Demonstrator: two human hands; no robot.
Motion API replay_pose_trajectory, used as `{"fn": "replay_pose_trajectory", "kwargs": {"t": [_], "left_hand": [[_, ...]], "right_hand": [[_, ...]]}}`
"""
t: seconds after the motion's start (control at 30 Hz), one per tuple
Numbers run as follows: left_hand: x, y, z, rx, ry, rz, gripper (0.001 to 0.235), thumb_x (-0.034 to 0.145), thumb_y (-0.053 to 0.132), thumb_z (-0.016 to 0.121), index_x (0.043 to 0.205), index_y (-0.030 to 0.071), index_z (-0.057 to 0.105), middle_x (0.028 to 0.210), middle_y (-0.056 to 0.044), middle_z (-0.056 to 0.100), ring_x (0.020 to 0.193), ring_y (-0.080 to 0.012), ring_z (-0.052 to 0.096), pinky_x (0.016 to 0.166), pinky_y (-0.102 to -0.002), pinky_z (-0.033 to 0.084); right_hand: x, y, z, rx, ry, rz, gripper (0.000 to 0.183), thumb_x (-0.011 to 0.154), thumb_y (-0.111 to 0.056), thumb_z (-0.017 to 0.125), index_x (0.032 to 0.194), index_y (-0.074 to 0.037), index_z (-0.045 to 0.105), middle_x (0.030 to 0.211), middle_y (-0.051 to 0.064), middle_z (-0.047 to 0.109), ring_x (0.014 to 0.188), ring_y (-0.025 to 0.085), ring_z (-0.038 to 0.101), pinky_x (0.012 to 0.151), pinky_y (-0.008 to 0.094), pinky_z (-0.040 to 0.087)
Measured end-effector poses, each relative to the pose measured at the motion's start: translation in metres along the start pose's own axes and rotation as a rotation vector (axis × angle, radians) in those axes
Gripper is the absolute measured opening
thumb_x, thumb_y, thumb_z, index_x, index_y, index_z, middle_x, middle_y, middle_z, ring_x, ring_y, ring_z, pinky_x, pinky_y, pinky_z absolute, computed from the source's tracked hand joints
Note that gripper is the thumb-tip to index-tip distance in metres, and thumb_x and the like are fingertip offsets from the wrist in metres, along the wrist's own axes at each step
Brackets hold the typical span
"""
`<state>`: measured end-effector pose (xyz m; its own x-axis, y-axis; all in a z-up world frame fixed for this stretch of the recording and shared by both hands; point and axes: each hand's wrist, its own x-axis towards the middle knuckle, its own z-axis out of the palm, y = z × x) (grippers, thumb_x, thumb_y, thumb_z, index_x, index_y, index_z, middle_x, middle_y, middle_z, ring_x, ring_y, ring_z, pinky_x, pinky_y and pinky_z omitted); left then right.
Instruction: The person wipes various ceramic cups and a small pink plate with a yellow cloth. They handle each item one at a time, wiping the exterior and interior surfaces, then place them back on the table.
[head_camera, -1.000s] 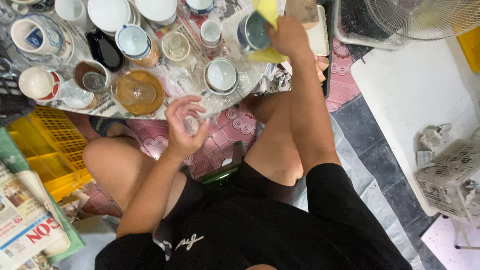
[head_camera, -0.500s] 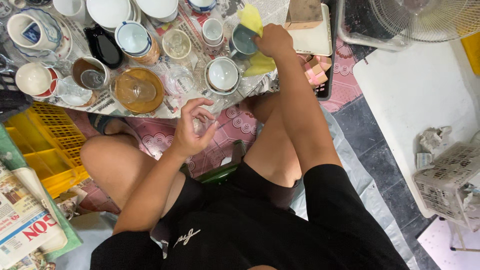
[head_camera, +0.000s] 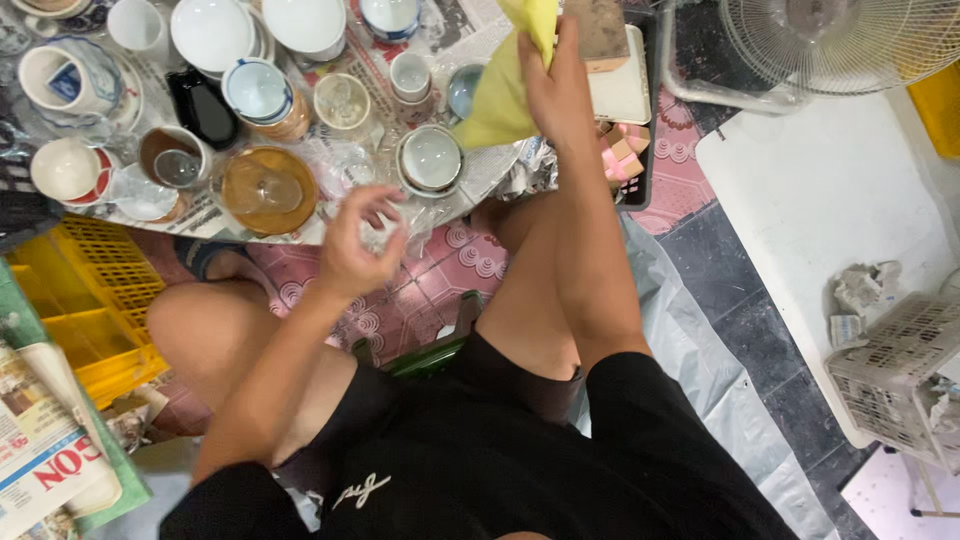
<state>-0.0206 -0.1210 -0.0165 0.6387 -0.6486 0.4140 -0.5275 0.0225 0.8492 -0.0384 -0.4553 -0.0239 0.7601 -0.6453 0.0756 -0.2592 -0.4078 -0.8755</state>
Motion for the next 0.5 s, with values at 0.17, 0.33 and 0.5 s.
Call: {"fn": "replay_pose_trajectory", "kwargs": {"t": [0.17, 0.33, 0.5], "left_hand": [[0.090, 0.002, -0.024, 0.101, -0.016, 0.117, 0.028, 0.101, 0.000, 0.072, 0.127, 0.006, 0.062, 0.116, -0.006, 0.070, 0.100, -0.0150, 0.070, 0.081, -0.029, 0.058], [0.170, -0.028, -0.021, 0.029, -0.123, 0.075, 0.027, 0.102, -0.006, 0.070, 0.127, 0.001, 0.061, 0.118, -0.009, 0.071, 0.099, -0.0146, 0.070, 0.081, -0.025, 0.058], [0.233, -0.079, 0.003, 0.090, -0.240, 0.037, 0.032, 0.098, 0.001, 0.072, 0.128, 0.001, 0.062, 0.127, -0.011, 0.069, 0.109, -0.0200, 0.071, 0.082, -0.031, 0.059]], "right_hand": [[-0.037, -0.028, 0.001, 0.514, -0.205, -0.285, 0.034, 0.106, -0.014, 0.062, 0.135, -0.001, 0.051, 0.119, 0.015, 0.062, 0.108, 0.023, 0.061, 0.097, 0.034, 0.051], [-0.039, -0.048, 0.005, 0.279, -0.084, -0.651, 0.022, 0.093, -0.005, 0.074, 0.112, -0.002, 0.065, 0.110, 0.009, 0.063, 0.101, 0.020, 0.064, 0.089, 0.032, 0.053], [-0.036, -0.052, -0.011, 0.382, -0.037, -0.510, 0.014, 0.093, -0.006, 0.073, 0.105, 0.000, 0.070, 0.107, 0.013, 0.060, 0.089, 0.021, 0.064, 0.076, 0.030, 0.051]]}}
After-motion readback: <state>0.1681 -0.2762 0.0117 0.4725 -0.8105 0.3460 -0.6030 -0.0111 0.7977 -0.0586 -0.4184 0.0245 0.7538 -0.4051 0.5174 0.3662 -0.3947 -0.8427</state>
